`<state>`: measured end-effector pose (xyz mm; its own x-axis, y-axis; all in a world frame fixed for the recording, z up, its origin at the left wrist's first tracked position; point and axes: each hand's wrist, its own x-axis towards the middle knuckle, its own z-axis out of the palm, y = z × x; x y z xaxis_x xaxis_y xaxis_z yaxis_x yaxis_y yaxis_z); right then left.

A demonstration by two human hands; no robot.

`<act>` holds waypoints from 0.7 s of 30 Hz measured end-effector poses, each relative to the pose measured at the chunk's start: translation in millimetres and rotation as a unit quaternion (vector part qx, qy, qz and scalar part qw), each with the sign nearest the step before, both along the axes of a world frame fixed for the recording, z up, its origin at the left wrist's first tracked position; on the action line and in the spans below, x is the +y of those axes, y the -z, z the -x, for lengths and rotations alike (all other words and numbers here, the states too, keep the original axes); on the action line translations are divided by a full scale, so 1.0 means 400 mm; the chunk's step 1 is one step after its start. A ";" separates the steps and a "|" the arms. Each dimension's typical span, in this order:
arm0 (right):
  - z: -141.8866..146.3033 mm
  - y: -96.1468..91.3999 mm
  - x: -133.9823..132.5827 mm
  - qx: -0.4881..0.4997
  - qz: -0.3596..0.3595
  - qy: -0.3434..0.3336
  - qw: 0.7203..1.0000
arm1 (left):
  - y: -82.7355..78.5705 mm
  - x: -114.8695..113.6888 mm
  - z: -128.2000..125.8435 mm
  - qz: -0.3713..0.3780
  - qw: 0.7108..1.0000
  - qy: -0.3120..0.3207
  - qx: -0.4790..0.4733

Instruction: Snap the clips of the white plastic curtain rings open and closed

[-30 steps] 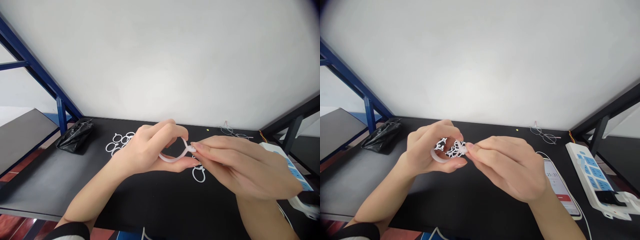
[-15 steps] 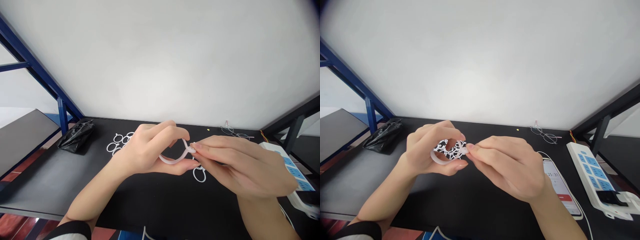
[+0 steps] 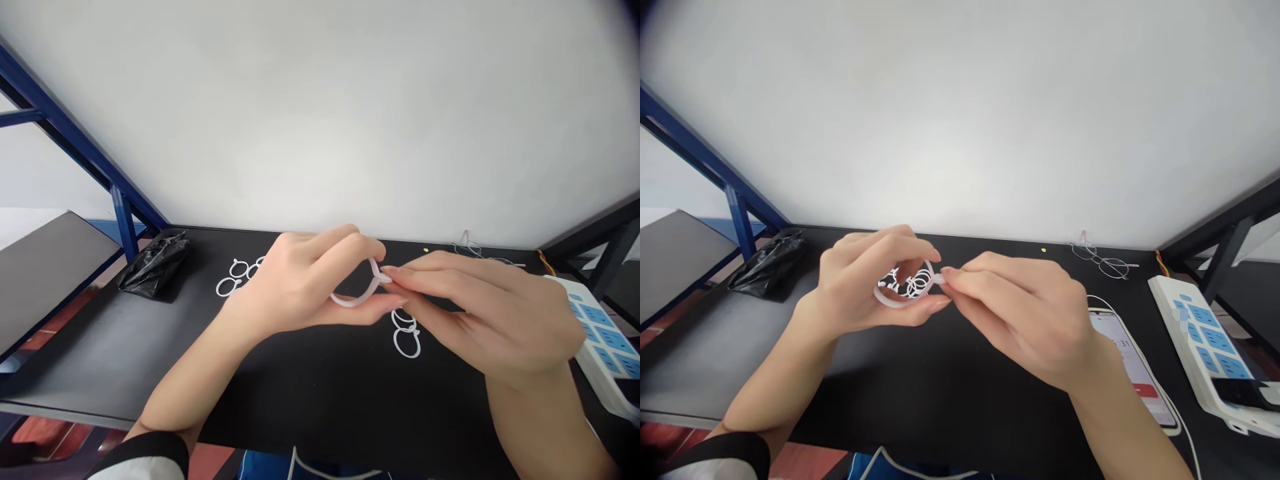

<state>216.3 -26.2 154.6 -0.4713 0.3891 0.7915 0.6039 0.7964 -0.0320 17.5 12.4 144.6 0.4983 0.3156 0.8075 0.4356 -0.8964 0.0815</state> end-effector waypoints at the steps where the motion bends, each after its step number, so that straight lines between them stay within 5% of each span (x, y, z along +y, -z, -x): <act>1: 0.000 0.006 0.004 0.008 0.006 -0.002 1.000 | 0.001 0.002 0.001 0.003 1.000 -0.004 0.007; 12: 0.011 0.040 0.055 0.041 0.104 -0.051 0.992 | -0.016 0.018 0.031 0.082 0.994 -0.037 0.063; 17: 0.041 0.159 0.134 0.018 0.194 -0.028 0.981 | -0.034 0.041 0.069 0.074 0.992 -0.106 -0.002; 21: 0.103 0.282 0.155 -0.089 0.269 -0.008 0.959 | -0.032 0.042 0.068 0.078 0.993 -0.091 0.001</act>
